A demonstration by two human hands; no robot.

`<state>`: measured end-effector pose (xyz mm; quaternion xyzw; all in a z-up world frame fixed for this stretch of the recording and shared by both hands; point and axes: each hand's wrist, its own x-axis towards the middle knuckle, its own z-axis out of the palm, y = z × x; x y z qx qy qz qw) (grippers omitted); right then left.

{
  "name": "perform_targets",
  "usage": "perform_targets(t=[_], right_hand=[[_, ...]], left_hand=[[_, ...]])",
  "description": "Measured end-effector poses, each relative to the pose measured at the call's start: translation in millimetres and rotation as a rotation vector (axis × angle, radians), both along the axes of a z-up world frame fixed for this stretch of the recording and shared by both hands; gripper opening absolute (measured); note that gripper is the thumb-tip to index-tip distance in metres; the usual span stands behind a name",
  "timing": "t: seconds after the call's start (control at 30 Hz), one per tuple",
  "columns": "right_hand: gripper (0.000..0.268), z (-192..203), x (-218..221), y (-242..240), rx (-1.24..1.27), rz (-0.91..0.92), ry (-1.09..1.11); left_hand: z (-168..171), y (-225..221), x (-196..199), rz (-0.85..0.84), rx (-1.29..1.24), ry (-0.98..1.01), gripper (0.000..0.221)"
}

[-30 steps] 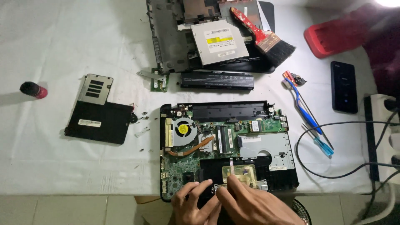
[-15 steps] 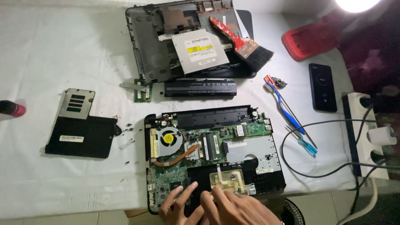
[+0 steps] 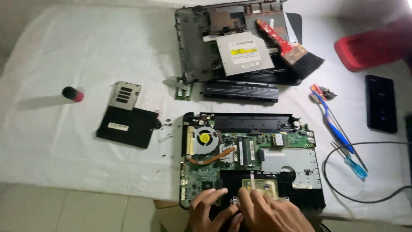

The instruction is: Disassembling internal laptop components by unscrewing a daughterboard and removing the optical drive.

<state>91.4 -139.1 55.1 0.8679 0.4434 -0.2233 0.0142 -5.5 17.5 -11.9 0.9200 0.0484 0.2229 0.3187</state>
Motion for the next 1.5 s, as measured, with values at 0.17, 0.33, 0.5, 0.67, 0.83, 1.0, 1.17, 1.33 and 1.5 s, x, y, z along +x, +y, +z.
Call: perform_targets(t=[0.17,0.33,0.5,0.67,0.83,1.0,1.17,1.33,1.5], right_hand=[[0.021,8.5,-6.1,5.8,-0.194,-0.091,0.143],[0.031,-34.8,2.8,-12.0,-0.121,-0.004,-0.036],[0.061,-37.3,10.4,-18.3,-0.215,0.147,0.255],[0.021,-37.2,-0.9,-17.9,-0.168,-0.089,-0.014],[0.038,-26.8,5.5,-20.0,-0.192,-0.028,0.079],[0.047,8.4,10.8,-3.7,-0.251,-0.076,0.307],[0.039,27.2,16.8,6.4,-0.253,-0.083,0.478],[0.040,13.8,8.9,1.2,-0.247,-0.004,0.441],[0.037,9.3,9.5,7.5,-0.284,-0.077,0.457]], left_hand=[[6.1,23.9,-5.1,0.118,-0.040,-0.104,0.019],[2.9,77.7,-5.4,0.451,-0.045,-0.095,0.024],[9.5,116.0,2.4,0.549,0.037,-0.063,0.022],[11.6,117.2,12.2,0.478,0.094,-0.012,0.022],[15.6,116.1,17.2,0.500,0.111,-0.008,0.018],[18.4,113.5,19.0,0.474,0.115,-0.001,0.012],[18.5,112.2,18.9,0.479,0.147,0.068,0.012],[22.9,101.4,10.5,0.401,-0.053,-0.006,0.008],[34.4,73.6,4.0,0.423,-0.417,-0.026,0.006]])
